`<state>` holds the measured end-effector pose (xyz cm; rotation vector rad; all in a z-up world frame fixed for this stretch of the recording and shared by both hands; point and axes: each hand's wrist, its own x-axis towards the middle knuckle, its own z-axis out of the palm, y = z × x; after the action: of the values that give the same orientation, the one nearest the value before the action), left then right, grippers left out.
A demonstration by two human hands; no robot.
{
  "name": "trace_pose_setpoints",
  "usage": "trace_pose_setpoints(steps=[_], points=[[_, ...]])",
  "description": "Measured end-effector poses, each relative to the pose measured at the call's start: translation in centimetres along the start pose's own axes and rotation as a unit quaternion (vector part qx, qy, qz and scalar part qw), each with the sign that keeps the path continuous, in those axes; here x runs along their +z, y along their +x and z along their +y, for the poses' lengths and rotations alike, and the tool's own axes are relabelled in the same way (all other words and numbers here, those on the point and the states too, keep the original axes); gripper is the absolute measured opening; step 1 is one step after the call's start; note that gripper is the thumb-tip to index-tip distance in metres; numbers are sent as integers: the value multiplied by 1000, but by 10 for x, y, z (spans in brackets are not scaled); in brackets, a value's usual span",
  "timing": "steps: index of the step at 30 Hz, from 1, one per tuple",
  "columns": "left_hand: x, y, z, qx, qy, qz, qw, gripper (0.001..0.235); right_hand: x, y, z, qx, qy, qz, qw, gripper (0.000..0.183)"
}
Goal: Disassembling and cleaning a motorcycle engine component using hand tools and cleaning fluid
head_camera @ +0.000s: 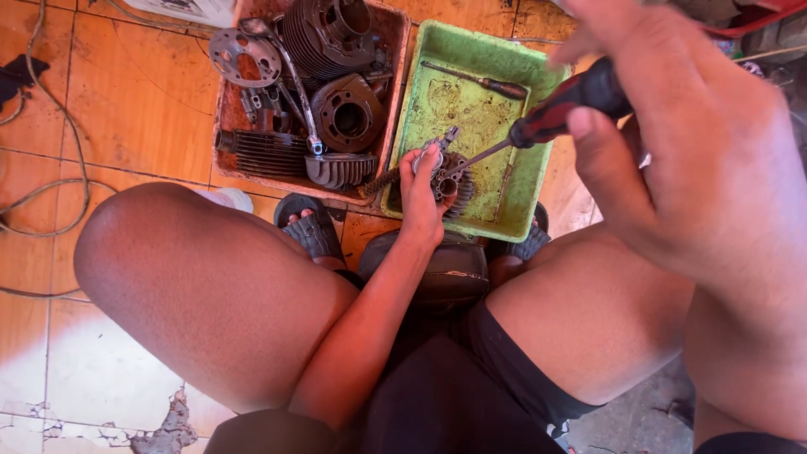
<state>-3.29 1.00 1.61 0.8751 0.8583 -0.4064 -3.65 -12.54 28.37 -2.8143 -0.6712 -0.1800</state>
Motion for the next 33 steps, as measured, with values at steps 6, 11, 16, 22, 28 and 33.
trace_pose_setpoints(steps=[6, 11, 16, 22, 28, 33], points=[[0, 3, 1, -9, 4, -3, 1000, 41, 13, 2, 9, 11, -131, 33, 991, 41], [0, 5, 1, -3, 28, -8, 1000, 45, 10, -2, 9, -19, 52, 10, 998, 41], [3, 6, 1, -14, 31, 4, 999, 46, 11, 4, 10, 40, 133, 10, 990, 60], [3, 8, 0, -16, 46, 11, 999, 50, 16, -2, 40, 12, 248, -24, 968, 31], [2, 11, -5, -13, 44, 0, 999, 48, 30, -2, 44, -7, 240, 33, 970, 29], [2, 10, -4, -11, 38, 11, 999, 46, 17, 4, 25, -29, 189, 9, 982, 30]])
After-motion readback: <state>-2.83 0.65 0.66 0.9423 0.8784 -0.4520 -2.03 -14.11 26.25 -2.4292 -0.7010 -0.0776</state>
